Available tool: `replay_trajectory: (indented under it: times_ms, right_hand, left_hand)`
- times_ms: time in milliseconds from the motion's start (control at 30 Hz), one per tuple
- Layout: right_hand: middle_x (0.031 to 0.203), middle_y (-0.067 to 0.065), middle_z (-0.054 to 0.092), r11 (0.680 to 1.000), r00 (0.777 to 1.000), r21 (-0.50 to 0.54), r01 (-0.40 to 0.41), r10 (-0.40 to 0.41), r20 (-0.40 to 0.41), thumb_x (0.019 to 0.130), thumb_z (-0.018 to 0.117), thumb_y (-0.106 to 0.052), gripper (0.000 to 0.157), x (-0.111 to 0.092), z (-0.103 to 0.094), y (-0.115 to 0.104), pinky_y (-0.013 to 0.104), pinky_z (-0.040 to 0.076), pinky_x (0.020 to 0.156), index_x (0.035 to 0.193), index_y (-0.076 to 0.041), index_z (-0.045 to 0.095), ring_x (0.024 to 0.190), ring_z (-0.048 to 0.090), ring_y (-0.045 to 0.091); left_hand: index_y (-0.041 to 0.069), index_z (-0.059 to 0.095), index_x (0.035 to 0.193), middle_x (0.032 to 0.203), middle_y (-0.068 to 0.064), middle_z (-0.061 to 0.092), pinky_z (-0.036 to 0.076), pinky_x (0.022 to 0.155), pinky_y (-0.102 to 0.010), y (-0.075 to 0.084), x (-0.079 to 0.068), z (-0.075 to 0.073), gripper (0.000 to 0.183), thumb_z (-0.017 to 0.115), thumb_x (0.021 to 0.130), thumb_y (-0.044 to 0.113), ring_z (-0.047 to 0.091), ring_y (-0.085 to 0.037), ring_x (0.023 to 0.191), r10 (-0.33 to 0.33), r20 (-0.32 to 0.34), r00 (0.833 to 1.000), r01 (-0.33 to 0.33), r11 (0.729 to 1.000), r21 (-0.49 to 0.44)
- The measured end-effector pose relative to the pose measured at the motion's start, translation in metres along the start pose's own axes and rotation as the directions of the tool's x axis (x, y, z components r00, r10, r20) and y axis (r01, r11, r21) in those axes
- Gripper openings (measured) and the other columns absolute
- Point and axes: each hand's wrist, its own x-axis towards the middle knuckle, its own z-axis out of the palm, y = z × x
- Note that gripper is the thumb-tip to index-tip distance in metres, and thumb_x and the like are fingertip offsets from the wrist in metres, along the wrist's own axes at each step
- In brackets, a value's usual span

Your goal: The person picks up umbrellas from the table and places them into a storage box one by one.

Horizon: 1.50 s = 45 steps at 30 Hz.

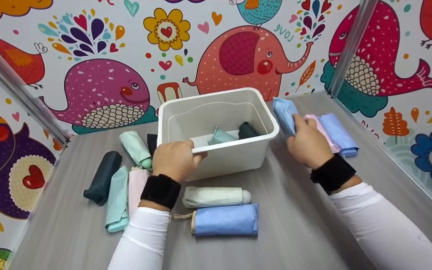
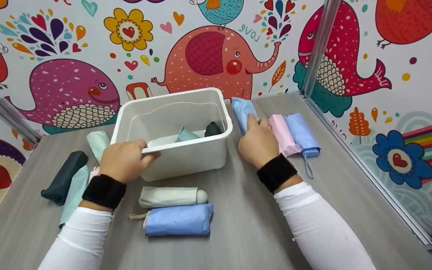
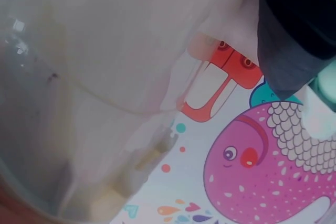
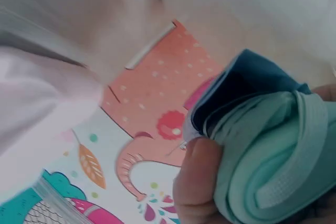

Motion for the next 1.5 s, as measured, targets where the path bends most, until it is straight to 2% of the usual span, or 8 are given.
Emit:
replay_trajectory:
  times_ms: [133, 267, 433, 567, 1000, 1133, 1300, 1500]
  right_hand:
    - [0.145, 0.038, 0.044, 0.998, 0.994, 0.05, 0.032, -0.027, -0.105, 0.092, 0.053, -0.013, 0.075, 0.003, -0.011, -0.012, 0.071, 0.048, 0.095, 0.163, -0.003, 0.031, 0.111, 0.06, 0.055]
    - [0.143, 0.035, 0.047, 0.992, 0.979, 0.09, 0.085, -0.067, -0.191, 0.091, 0.054, -0.013, 0.073, 0.006, -0.018, -0.026, 0.071, 0.049, 0.094, 0.162, -0.004, 0.036, 0.112, 0.061, 0.055]
    - [0.145, 0.033, 0.048, 0.981, 0.964, 0.122, 0.152, -0.12, -0.237, 0.093, 0.054, -0.011, 0.07, 0.011, -0.02, -0.045, 0.068, 0.049, 0.102, 0.161, -0.004, 0.039, 0.12, 0.061, 0.052]
    - [0.147, 0.032, 0.046, 0.972, 0.966, 0.16, 0.169, -0.132, -0.222, 0.095, 0.056, -0.011, 0.069, 0.016, -0.019, -0.058, 0.066, 0.046, 0.109, 0.161, -0.006, 0.038, 0.125, 0.059, 0.049]
    - [0.147, 0.029, 0.046, 0.948, 0.972, 0.242, 0.206, -0.168, -0.166, 0.098, 0.059, -0.01, 0.069, 0.04, -0.003, -0.089, 0.061, 0.046, 0.113, 0.163, -0.007, 0.035, 0.125, 0.059, 0.044]
    - [0.146, 0.029, 0.047, 0.95, 0.971, 0.234, 0.205, -0.168, -0.168, 0.097, 0.058, -0.011, 0.07, 0.048, 0.007, -0.093, 0.06, 0.047, 0.112, 0.163, -0.006, 0.036, 0.123, 0.06, 0.045]
    - [0.148, 0.03, 0.044, 0.954, 0.981, 0.244, 0.173, -0.144, -0.13, 0.097, 0.056, -0.01, 0.07, 0.055, 0.02, -0.092, 0.059, 0.045, 0.114, 0.164, -0.005, 0.033, 0.125, 0.059, 0.046]
    - [0.149, 0.029, 0.044, 0.971, 0.985, 0.187, 0.149, -0.131, -0.108, 0.099, 0.055, -0.015, 0.07, 0.057, 0.029, -0.091, 0.061, 0.047, 0.111, 0.165, -0.009, 0.032, 0.124, 0.06, 0.045]
  left_hand:
    - [0.013, 0.063, 0.074, 0.061, -0.007, 0.062, 0.049, 0.059, -0.052, 0.001, -0.001, 0.0, 0.051, 0.071, 0.093, 0.061, 0.066, -0.036, 0.063, 0.011, -0.016, 1.0, -0.011, 1.0, 0.002]
    - [0.013, 0.062, 0.073, 0.06, -0.007, 0.062, 0.049, 0.057, -0.052, 0.0, -0.001, 0.001, 0.052, 0.073, 0.091, 0.06, 0.067, -0.037, 0.062, 0.018, -0.036, 0.999, -0.018, 1.0, 0.006]
    - [0.012, 0.063, 0.074, 0.06, -0.007, 0.062, 0.049, 0.057, -0.052, -0.001, -0.001, 0.002, 0.052, 0.072, 0.092, 0.061, 0.067, -0.037, 0.062, 0.02, -0.038, 0.999, -0.02, 1.0, 0.01]
    - [0.012, 0.064, 0.075, 0.061, -0.008, 0.063, 0.05, 0.058, -0.052, -0.001, 0.0, 0.002, 0.052, 0.071, 0.092, 0.061, 0.067, -0.037, 0.062, 0.019, -0.03, 0.999, -0.019, 1.0, 0.008]
    - [0.014, 0.063, 0.074, 0.059, -0.006, 0.06, 0.048, 0.057, -0.05, -0.002, 0.0, 0.002, 0.051, 0.07, 0.094, 0.06, 0.064, -0.033, 0.06, 0.013, -0.022, 1.0, -0.013, 1.0, -0.002]
    - [0.014, 0.061, 0.071, 0.059, -0.006, 0.06, 0.047, 0.056, -0.051, -0.002, -0.002, 0.003, 0.051, 0.072, 0.092, 0.059, 0.064, -0.035, 0.059, 0.016, -0.04, 0.999, -0.016, 1.0, -0.006]
    - [0.014, 0.06, 0.07, 0.059, -0.006, 0.06, 0.046, 0.055, -0.052, -0.002, -0.003, 0.002, 0.052, 0.074, 0.09, 0.06, 0.064, -0.036, 0.059, 0.019, -0.053, 0.998, -0.019, 1.0, -0.006]
    - [0.014, 0.06, 0.072, 0.06, -0.006, 0.06, 0.047, 0.056, -0.052, -0.001, -0.002, 0.001, 0.052, 0.072, 0.091, 0.06, 0.064, -0.035, 0.059, 0.018, -0.047, 0.999, -0.018, 1.0, 0.004]
